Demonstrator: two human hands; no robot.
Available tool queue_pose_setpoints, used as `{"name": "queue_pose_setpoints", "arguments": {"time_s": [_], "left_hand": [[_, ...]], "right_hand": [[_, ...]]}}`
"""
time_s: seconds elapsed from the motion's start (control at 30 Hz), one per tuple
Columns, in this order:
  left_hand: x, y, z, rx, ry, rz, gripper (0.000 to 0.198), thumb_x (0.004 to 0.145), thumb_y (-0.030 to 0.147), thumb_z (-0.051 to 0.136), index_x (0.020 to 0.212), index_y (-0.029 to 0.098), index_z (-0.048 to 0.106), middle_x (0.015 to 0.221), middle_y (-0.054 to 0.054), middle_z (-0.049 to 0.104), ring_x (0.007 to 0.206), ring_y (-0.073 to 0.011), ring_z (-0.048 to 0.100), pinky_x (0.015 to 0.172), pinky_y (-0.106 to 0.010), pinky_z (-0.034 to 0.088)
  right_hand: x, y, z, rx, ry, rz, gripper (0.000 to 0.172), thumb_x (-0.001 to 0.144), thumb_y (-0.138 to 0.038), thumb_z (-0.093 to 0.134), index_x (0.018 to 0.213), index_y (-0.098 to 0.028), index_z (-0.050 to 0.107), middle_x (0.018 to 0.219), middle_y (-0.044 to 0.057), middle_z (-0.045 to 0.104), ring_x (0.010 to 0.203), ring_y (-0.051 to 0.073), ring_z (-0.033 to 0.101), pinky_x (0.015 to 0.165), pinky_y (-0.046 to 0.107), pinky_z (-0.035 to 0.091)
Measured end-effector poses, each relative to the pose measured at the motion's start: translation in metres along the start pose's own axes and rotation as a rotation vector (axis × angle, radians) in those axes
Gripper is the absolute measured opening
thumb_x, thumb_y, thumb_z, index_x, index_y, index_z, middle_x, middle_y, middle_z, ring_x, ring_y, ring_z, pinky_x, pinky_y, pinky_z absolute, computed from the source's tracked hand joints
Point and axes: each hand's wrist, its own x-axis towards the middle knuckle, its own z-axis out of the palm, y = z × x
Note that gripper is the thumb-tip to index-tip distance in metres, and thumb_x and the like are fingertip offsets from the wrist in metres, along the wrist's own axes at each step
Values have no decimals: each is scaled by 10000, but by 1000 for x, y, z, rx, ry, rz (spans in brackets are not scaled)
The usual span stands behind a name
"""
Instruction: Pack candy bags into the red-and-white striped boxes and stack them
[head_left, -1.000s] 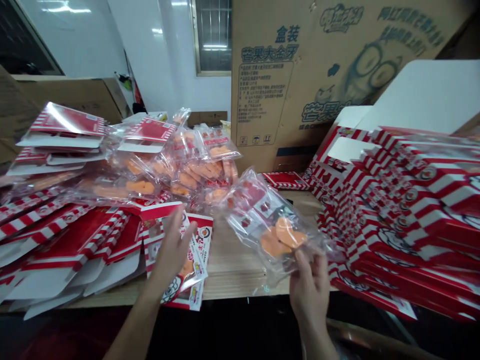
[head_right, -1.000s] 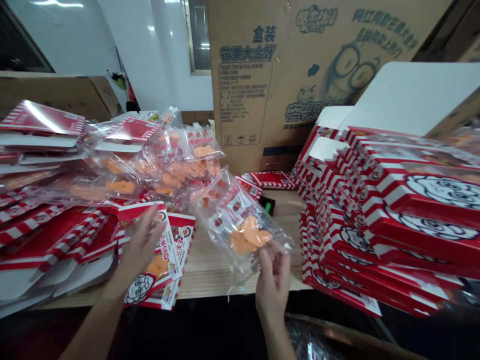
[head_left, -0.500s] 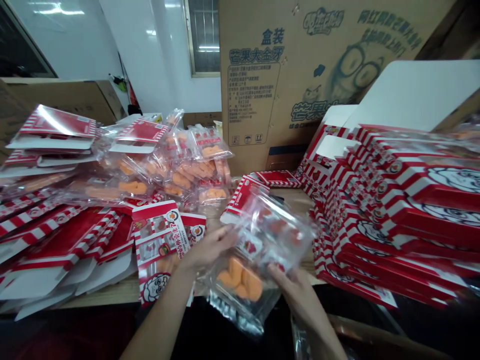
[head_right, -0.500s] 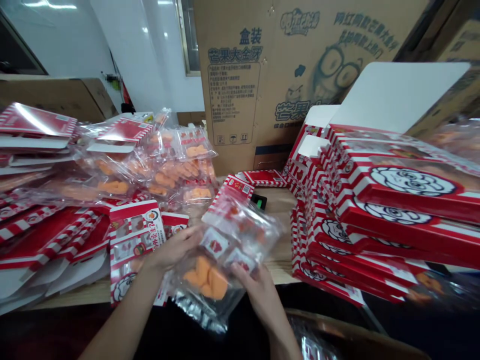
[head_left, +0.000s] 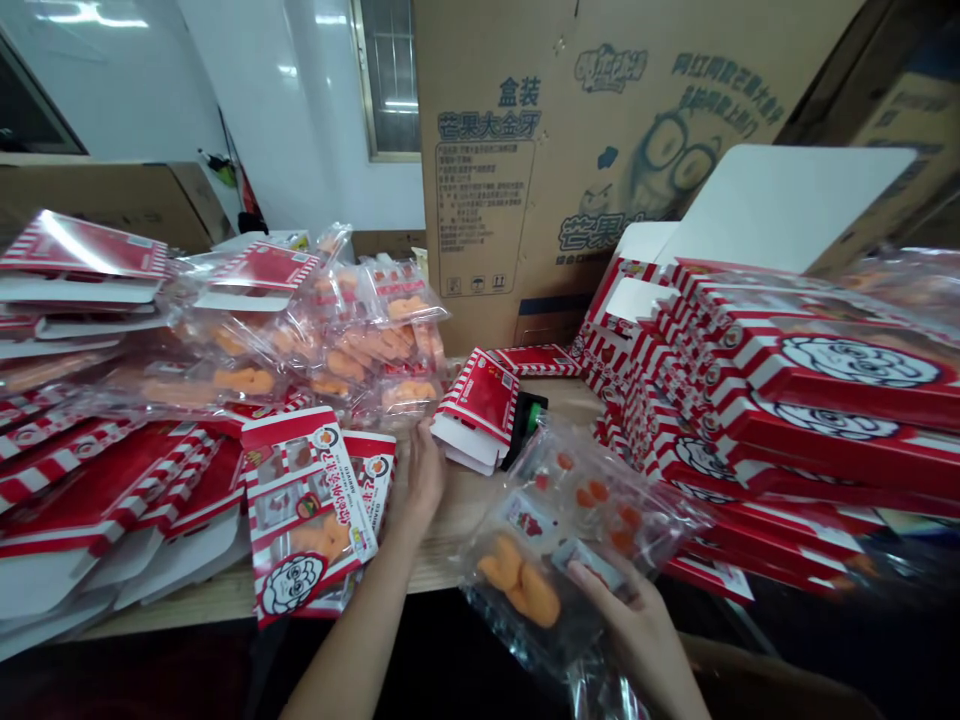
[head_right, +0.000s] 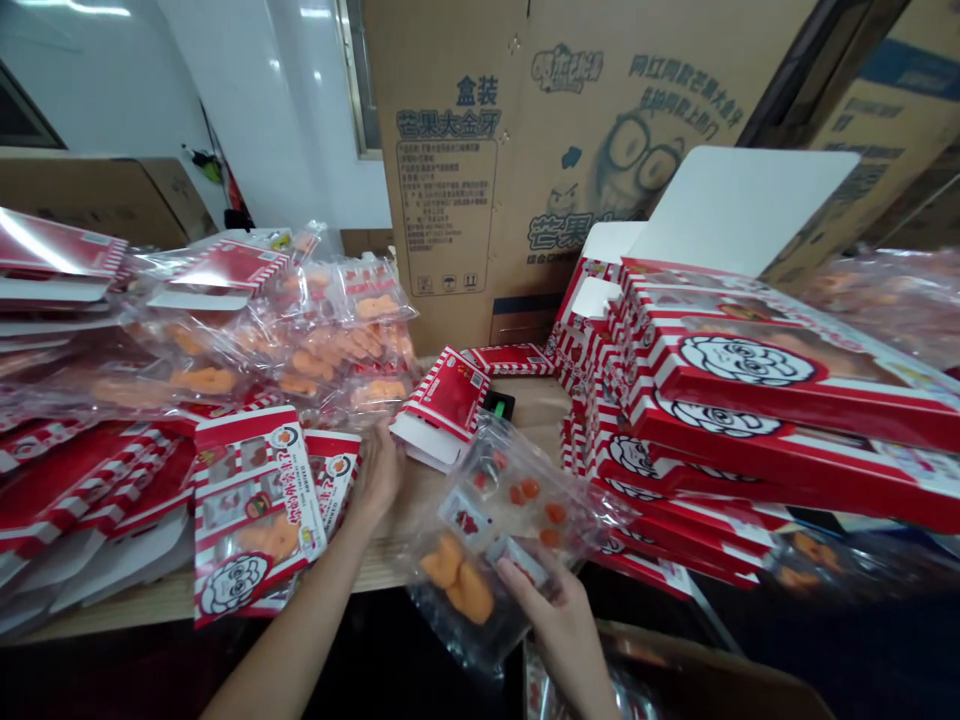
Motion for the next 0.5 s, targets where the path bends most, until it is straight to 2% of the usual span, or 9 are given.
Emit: {"name": "queue_pose_setpoints", "arguments": {"time_s": [0.17, 0.3, 0.37, 0.43, 0.5], "left_hand": [[10, 24, -16, -107, -25, 210, 301, 753, 111, 535, 1026, 216, 604, 1102, -32, 616, 1151, -244, 530, 986, -324, 404], [19, 47, -30, -159, -19, 293, 144, 771, 152, 533, 787, 202, 667, 912, 21, 657, 993, -192, 612, 914, -284, 441], [24, 58, -42, -187, 58, 303, 129, 783, 216, 543, 739, 174, 657, 940, 21, 643, 1043, -177, 577, 965, -288, 388], [28, 67, -61, -222, 179, 296, 154, 786, 296, 559, 767, 163, 632, 1023, 1, 618, 1115, -177, 524, 1002, -304, 353], [30, 73, -85, -298, 332, 282, 200, 792, 364, 556, 809, 168, 594, 970, -12, 621, 1020, -161, 571, 922, -302, 431]], "right_hand": [[9, 4, 4, -106, -41, -75, 383, 559, -459, 753, 800, -162, 735, 802, 82, 736, 758, 261, 681, 694, 336, 560], [6, -7, -2, -208, 2, -116, 326, 516, -426, 763, 719, -173, 732, 745, 69, 736, 748, 287, 687, 714, 370, 567], [1, -16, -9, -247, 92, -140, 313, 502, -416, 769, 696, -176, 723, 727, 65, 733, 742, 294, 685, 703, 365, 568], [-4, -23, -16, -265, 243, -202, 314, 522, -420, 765, 711, -173, 715, 727, 69, 730, 737, 292, 681, 690, 360, 562], [-6, -29, -18, -252, 383, -297, 317, 577, -415, 749, 770, -166, 706, 744, 72, 722, 726, 277, 671, 691, 363, 545]]}}
